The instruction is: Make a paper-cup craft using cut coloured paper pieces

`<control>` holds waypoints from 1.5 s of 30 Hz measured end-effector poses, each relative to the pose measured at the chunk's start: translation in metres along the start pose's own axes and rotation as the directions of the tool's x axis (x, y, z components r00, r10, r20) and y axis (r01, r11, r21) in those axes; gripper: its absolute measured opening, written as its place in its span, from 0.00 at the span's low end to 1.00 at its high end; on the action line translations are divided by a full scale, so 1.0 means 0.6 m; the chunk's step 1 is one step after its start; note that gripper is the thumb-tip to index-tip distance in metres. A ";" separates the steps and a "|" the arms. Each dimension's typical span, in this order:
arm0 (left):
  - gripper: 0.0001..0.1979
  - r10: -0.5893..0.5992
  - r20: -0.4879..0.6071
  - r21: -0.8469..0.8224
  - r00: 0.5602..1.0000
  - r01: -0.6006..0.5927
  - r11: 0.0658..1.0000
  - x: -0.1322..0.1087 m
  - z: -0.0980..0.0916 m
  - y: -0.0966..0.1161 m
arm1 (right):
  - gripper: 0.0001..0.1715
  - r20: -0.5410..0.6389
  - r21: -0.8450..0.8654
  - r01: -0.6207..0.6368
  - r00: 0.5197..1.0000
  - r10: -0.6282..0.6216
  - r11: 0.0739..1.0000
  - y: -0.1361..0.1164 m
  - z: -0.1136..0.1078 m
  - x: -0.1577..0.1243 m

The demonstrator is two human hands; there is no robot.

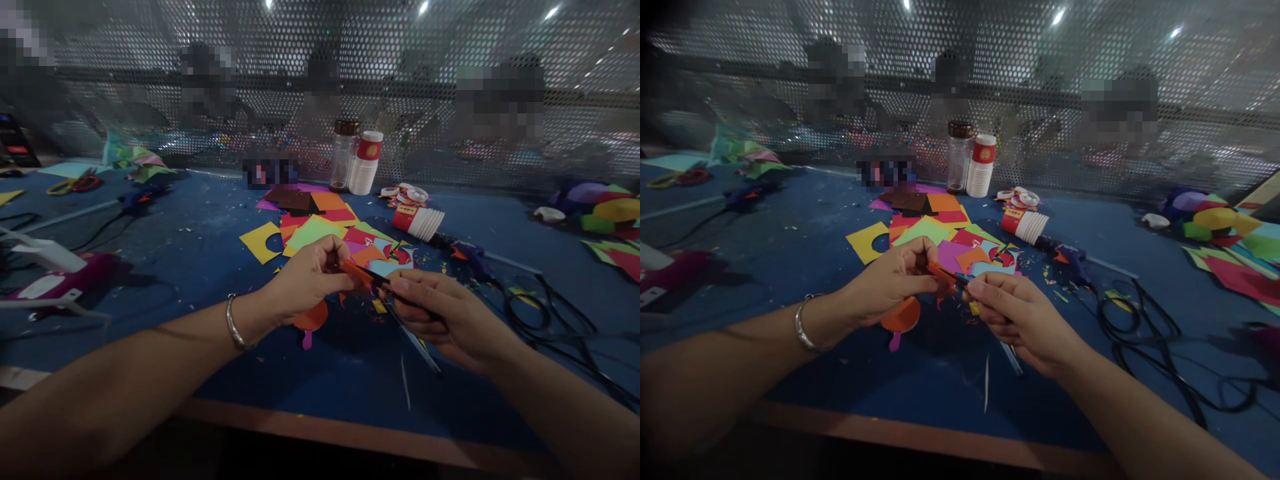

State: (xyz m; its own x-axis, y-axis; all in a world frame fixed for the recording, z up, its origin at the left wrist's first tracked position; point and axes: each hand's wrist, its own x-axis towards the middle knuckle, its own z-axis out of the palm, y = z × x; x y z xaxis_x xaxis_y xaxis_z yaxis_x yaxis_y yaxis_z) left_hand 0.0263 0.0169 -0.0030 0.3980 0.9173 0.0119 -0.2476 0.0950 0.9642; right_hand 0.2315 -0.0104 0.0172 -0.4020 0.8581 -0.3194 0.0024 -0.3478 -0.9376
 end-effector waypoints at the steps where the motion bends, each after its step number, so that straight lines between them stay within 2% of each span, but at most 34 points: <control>1: 0.16 0.000 -0.001 0.002 1.000 0.000 1.000 0.000 0.000 0.000 | 0.27 -0.001 0.000 -0.001 1.000 0.001 1.000 0.000 0.000 0.000; 18: 0.17 -0.020 -0.016 -0.016 1.000 0.020 1.000 0.000 0.001 0.003 | 0.28 -0.004 -0.043 0.006 1.000 -0.006 0.999 0.000 0.002 0.001; 33: 0.18 -0.048 -0.040 -0.068 0.998 0.045 0.997 -0.001 0.004 0.002 | 0.28 -0.007 -0.013 0.012 1.000 -0.012 1.000 0.004 0.001 -0.001; 45: 0.18 -0.039 -0.040 0.006 0.998 0.039 0.999 -0.001 0.004 0.004 | 0.30 -0.029 -0.011 0.013 0.999 -0.014 1.000 0.004 0.004 0.001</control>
State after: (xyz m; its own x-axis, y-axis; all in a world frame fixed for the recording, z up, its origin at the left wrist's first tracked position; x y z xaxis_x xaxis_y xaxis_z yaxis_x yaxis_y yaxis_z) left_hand 0.0274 0.0159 -0.0001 0.3721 0.9275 -0.0361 -0.2268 0.1286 0.9654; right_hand 0.2292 -0.0113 0.0152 -0.3751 0.8734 -0.3106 0.0069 -0.3324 -0.9431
